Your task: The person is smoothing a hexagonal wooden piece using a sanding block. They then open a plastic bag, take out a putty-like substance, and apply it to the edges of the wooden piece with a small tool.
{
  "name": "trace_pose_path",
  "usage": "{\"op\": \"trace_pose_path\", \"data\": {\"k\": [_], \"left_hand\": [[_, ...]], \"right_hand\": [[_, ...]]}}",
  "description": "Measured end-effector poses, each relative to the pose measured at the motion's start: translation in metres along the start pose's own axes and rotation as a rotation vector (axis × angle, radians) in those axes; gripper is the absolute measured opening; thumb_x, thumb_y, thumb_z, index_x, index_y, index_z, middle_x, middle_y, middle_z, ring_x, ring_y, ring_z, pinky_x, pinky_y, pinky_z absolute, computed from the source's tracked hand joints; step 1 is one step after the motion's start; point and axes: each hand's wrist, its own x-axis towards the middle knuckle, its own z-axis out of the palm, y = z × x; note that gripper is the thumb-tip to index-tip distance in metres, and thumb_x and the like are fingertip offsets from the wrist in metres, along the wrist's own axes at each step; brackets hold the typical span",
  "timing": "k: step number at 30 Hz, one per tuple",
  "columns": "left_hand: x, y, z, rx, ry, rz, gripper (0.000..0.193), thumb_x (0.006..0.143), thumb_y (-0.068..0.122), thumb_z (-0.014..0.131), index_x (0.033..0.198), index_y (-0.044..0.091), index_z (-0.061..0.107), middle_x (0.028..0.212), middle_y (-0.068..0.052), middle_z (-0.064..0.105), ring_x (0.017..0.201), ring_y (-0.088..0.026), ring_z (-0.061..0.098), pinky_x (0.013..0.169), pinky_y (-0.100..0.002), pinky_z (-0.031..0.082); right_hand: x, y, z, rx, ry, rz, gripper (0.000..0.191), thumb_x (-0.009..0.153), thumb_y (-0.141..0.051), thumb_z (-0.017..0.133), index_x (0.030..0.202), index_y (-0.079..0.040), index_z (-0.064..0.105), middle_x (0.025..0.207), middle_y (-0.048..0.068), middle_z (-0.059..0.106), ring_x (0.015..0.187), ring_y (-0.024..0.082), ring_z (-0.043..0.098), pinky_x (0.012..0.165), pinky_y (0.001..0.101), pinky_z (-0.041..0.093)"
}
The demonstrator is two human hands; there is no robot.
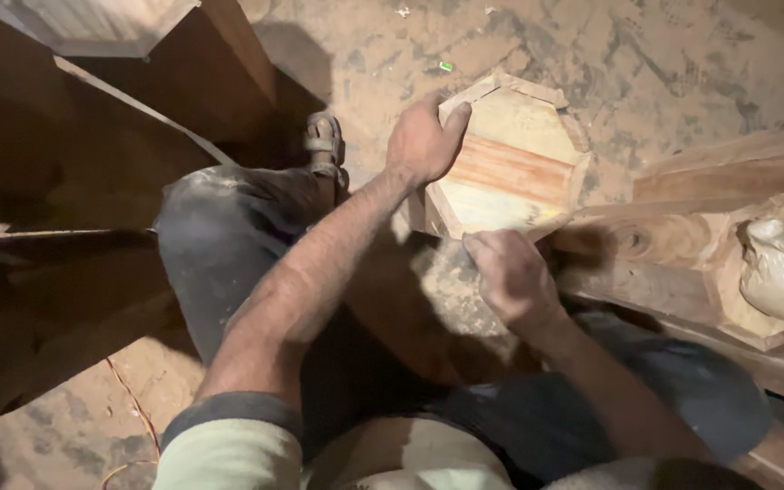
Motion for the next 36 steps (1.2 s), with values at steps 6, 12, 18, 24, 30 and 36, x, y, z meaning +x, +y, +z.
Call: {"op": "trace_pose_path", "data": {"k": [6,12,18,24,30,36], "left_hand": [[-0.002,0.005,-0.002,-0.008,0.064,0.023,0.061,0.091,0.048,0.060,0.131,0.001,0.063,0.123,-0.026,0.069,0.119,-0.040,0.064,0.101,-0.046,0.049],[-0.005,0.005,-0.002,-0.010,0.046,0.037,0.061,0.093,0.049,0.059,0.132,0.002,0.063,0.123,-0.025,0.070,0.120,-0.039,0.065,0.104,-0.045,0.049],[0.000,0.007,-0.002,0.036,0.011,-0.037,0.060,0.091,0.050,0.059,0.128,0.004,0.065,0.122,-0.024,0.069,0.118,-0.040,0.063,0.100,-0.047,0.048],[0.000,0.003,0.001,0.002,0.032,0.021,0.061,0.091,0.049,0.059,0.132,0.003,0.063,0.121,-0.024,0.070,0.118,-0.039,0.066,0.102,-0.046,0.050],[0.002,0.001,-0.001,-0.042,0.042,0.084,0.060,0.091,0.047,0.060,0.131,0.003,0.065,0.121,-0.025,0.070,0.117,-0.040,0.065,0.100,-0.046,0.050],[0.000,-0.009,0.004,0.047,0.020,-0.004,0.059,0.091,0.051,0.058,0.125,0.004,0.066,0.105,-0.022,0.075,0.104,-0.039,0.071,0.092,-0.047,0.053]], "right_hand": [[0.003,0.009,-0.007,-0.038,0.015,0.015,0.042,0.076,-0.001,0.055,0.116,0.000,0.067,0.106,0.019,0.065,0.098,0.040,0.063,0.088,0.0489,0.052],[0.005,-0.011,0.005,-0.104,-0.004,-0.003,0.039,0.083,-0.001,0.056,0.121,0.005,0.065,0.112,0.021,0.065,0.102,0.040,0.063,0.090,0.0485,0.052],[0.013,-0.002,-0.011,-0.085,0.027,0.014,0.039,0.075,0.000,0.058,0.113,-0.002,0.065,0.107,0.018,0.067,0.100,0.040,0.062,0.089,0.0507,0.051],[-0.014,0.005,-0.002,0.002,0.049,-0.058,0.039,0.081,0.000,0.058,0.119,0.001,0.063,0.109,0.019,0.066,0.098,0.041,0.063,0.088,0.0502,0.051],[0.002,0.041,-0.020,-0.023,-0.029,0.318,0.021,0.084,-0.005,0.068,0.104,-0.004,0.075,0.097,0.019,0.072,0.088,0.038,0.069,0.076,0.0446,0.056],[0.041,0.044,-0.021,0.074,-0.073,-0.033,0.026,0.079,0.006,0.062,0.100,-0.003,0.074,0.095,0.014,0.074,0.092,0.035,0.071,0.084,0.0446,0.057]]}}
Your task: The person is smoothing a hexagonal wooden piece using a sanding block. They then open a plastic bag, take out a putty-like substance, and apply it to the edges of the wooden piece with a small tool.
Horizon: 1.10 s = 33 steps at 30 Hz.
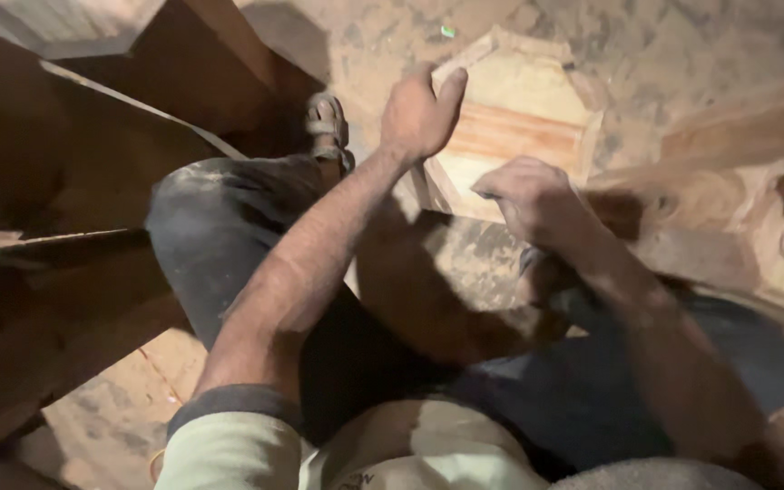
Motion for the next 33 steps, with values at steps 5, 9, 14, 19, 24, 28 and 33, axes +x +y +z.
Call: {"op": "trace_pose_path", "data": {"k": [5,9,14,19,24,28,33], "left_hand": [[0.000,-0.002,0.000,-0.010,0.051,0.086,0.059,0.093,0.052,0.059,0.122,0.001,0.067,0.104,-0.023,0.075,0.101,-0.039,0.072,0.090,-0.046,0.055],[-0.002,-0.001,-0.004,-0.021,0.054,0.108,0.058,0.095,0.051,0.059,0.121,0.000,0.067,0.101,-0.023,0.075,0.099,-0.038,0.073,0.090,-0.045,0.056],[-0.005,0.000,-0.008,-0.021,0.023,0.061,0.057,0.094,0.051,0.058,0.121,0.002,0.067,0.092,-0.021,0.077,0.093,-0.035,0.076,0.086,-0.044,0.056],[-0.005,-0.001,-0.009,-0.025,0.022,0.097,0.057,0.095,0.051,0.058,0.122,0.001,0.067,0.092,-0.020,0.076,0.093,-0.035,0.075,0.086,-0.044,0.057],[-0.004,-0.002,-0.007,-0.010,0.012,0.048,0.058,0.093,0.051,0.059,0.121,0.002,0.067,0.092,-0.020,0.076,0.092,-0.035,0.075,0.084,-0.044,0.056],[-0.006,-0.001,-0.007,-0.043,0.038,0.078,0.056,0.094,0.050,0.060,0.121,0.001,0.067,0.092,-0.021,0.076,0.092,-0.035,0.074,0.084,-0.044,0.056],[-0.007,0.003,-0.012,-0.073,0.012,0.086,0.053,0.093,0.047,0.059,0.119,0.001,0.069,0.086,-0.020,0.076,0.084,-0.033,0.076,0.080,-0.042,0.057]], "right_hand": [[0.009,-0.013,0.000,0.122,-0.069,0.001,0.029,0.079,0.008,0.060,0.102,-0.001,0.075,0.095,0.015,0.074,0.092,0.032,0.072,0.083,0.0409,0.058],[0.011,-0.015,-0.007,0.116,-0.107,-0.065,0.028,0.071,0.002,0.066,0.098,0.000,0.075,0.093,0.016,0.075,0.090,0.033,0.071,0.082,0.0421,0.058],[0.009,-0.018,-0.021,-0.022,-0.224,-0.006,0.023,0.088,0.005,0.062,0.102,-0.004,0.077,0.098,0.011,0.077,0.092,0.025,0.072,0.087,0.0391,0.059],[-0.003,-0.017,-0.045,-0.148,-0.496,0.351,0.024,0.080,-0.017,0.075,0.103,-0.010,0.081,0.100,0.013,0.076,0.096,0.029,0.070,0.088,0.0443,0.054],[-0.033,-0.007,-0.063,0.025,-0.411,0.431,0.021,0.088,-0.010,0.064,0.101,-0.011,0.080,0.100,0.012,0.077,0.093,0.027,0.072,0.090,0.0405,0.056],[-0.033,0.000,-0.063,0.132,-0.235,0.204,0.020,0.088,-0.011,0.068,0.106,-0.008,0.076,0.106,0.012,0.076,0.094,0.025,0.073,0.090,0.0377,0.059],[0.021,-0.007,-0.018,0.223,-0.122,-0.153,0.038,0.086,0.013,0.047,0.108,-0.003,0.074,0.107,0.011,0.077,0.097,0.024,0.074,0.087,0.0334,0.062]]}}
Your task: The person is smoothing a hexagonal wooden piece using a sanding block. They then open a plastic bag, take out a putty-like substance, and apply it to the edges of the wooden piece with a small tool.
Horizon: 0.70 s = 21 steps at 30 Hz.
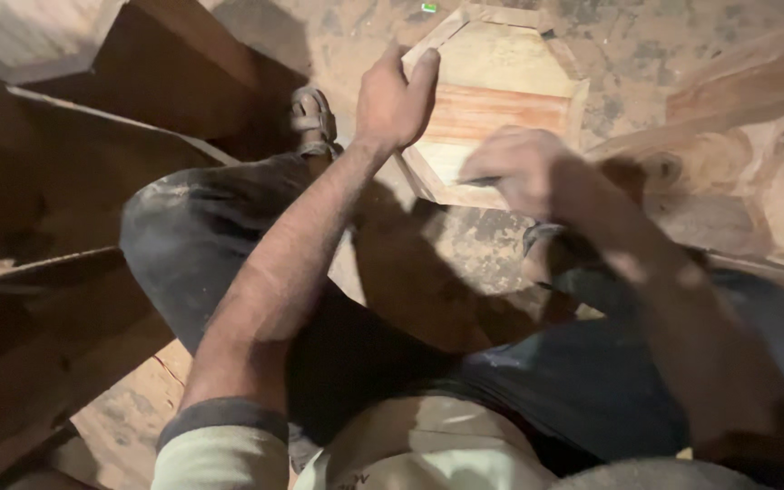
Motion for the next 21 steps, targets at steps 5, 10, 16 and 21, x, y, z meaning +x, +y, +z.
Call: {"op": "trace_pose_path", "data": {"k": [5,10,16,21], "left_hand": [[0.000,0.003,-0.003,0.009,-0.010,0.003,0.054,0.094,0.048,0.059,0.117,0.001,0.069,0.086,-0.020,0.076,0.084,-0.032,0.076,0.079,-0.042,0.058],[0.002,-0.002,0.000,0.058,-0.016,-0.046,0.057,0.093,0.050,0.060,0.119,0.000,0.068,0.087,-0.022,0.076,0.086,-0.035,0.076,0.081,-0.043,0.057],[0.002,-0.005,0.004,0.051,0.030,0.020,0.058,0.095,0.049,0.060,0.122,-0.002,0.067,0.096,-0.024,0.075,0.096,-0.037,0.074,0.088,-0.045,0.056],[0.002,-0.002,0.004,0.041,-0.018,-0.050,0.058,0.093,0.049,0.058,0.122,0.000,0.067,0.094,-0.023,0.076,0.096,-0.037,0.074,0.087,-0.044,0.056]], "right_hand": [[0.000,0.013,0.014,0.185,0.079,-0.327,0.014,0.073,-0.001,0.064,0.087,-0.003,0.063,0.100,0.016,0.072,0.095,0.031,0.069,0.085,0.0438,0.056],[-0.039,0.017,-0.002,0.109,-0.077,0.015,0.027,0.074,-0.001,0.064,0.099,0.001,0.073,0.099,0.012,0.073,0.094,0.027,0.067,0.088,0.0393,0.055],[-0.070,-0.009,-0.025,0.096,-0.047,0.418,0.034,0.066,0.005,0.059,0.095,-0.001,0.075,0.094,0.012,0.074,0.090,0.029,0.069,0.082,0.0383,0.055],[-0.087,-0.016,-0.015,0.082,0.195,0.588,0.022,0.089,-0.010,0.069,0.109,-0.002,0.074,0.103,0.010,0.076,0.089,0.022,0.074,0.080,0.0332,0.060]]}}
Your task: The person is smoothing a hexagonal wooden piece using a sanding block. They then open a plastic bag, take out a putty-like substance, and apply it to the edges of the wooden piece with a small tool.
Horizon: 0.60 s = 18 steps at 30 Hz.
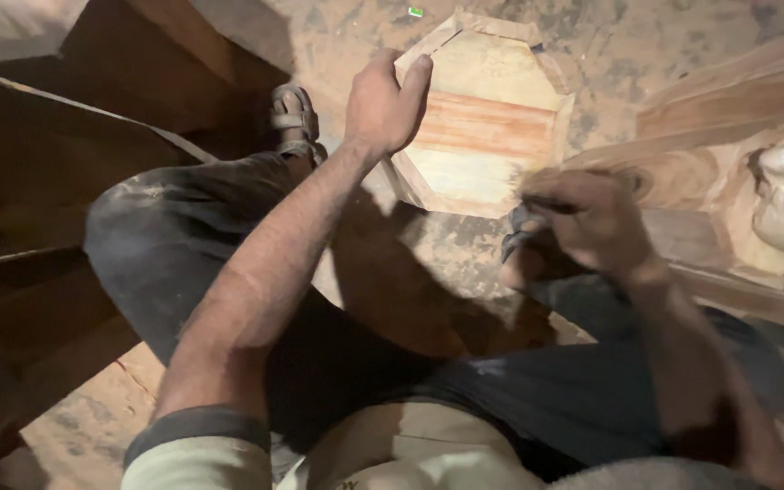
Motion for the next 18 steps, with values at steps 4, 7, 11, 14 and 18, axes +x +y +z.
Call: {"op": "trace_pose_path", "data": {"k": [4,7,11,14,18], "left_hand": [[0.001,-0.001,0.000,0.018,0.013,0.035,0.057,0.094,0.049,0.059,0.123,0.000,0.067,0.097,-0.024,0.075,0.097,-0.038,0.073,0.088,-0.045,0.055],[0.001,-0.002,0.001,0.022,0.021,0.037,0.059,0.095,0.049,0.060,0.123,-0.002,0.065,0.096,-0.024,0.075,0.097,-0.038,0.073,0.089,-0.045,0.055],[0.001,-0.003,0.003,-0.012,0.064,0.087,0.054,0.095,0.048,0.061,0.119,-0.001,0.068,0.102,-0.024,0.075,0.100,-0.039,0.072,0.089,-0.045,0.055],[0.000,-0.002,0.002,-0.018,0.044,0.068,0.054,0.095,0.047,0.061,0.119,0.000,0.068,0.101,-0.024,0.075,0.100,-0.039,0.073,0.089,-0.044,0.056],[-0.002,0.001,-0.001,-0.019,0.028,0.034,0.056,0.094,0.048,0.060,0.122,0.000,0.067,0.099,-0.024,0.075,0.098,-0.038,0.073,0.088,-0.045,0.056]], "right_hand": [[-0.003,-0.002,0.033,-0.462,0.012,-0.384,0.026,0.081,-0.012,0.076,0.103,0.002,0.072,0.100,0.014,0.072,0.098,0.026,0.068,0.086,0.0391,0.058],[-0.016,-0.011,0.050,-0.847,-0.010,-0.318,0.037,0.072,-0.017,0.075,0.103,0.004,0.072,0.104,0.018,0.074,0.100,0.029,0.067,0.087,0.0459,0.055],[-0.021,-0.008,0.044,-0.887,0.003,-0.269,0.021,0.081,-0.012,0.073,0.101,-0.007,0.073,0.109,0.011,0.076,0.106,0.026,0.068,0.092,0.0451,0.055],[-0.010,0.006,0.035,-0.464,0.146,-0.295,0.022,0.091,-0.008,0.074,0.112,-0.009,0.072,0.114,0.011,0.075,0.107,0.024,0.070,0.094,0.0403,0.057],[0.007,0.022,0.041,-0.327,0.035,-0.135,0.030,0.085,0.005,0.069,0.110,-0.007,0.079,0.088,0.009,0.074,0.083,0.026,0.068,0.079,0.0411,0.056]]}}
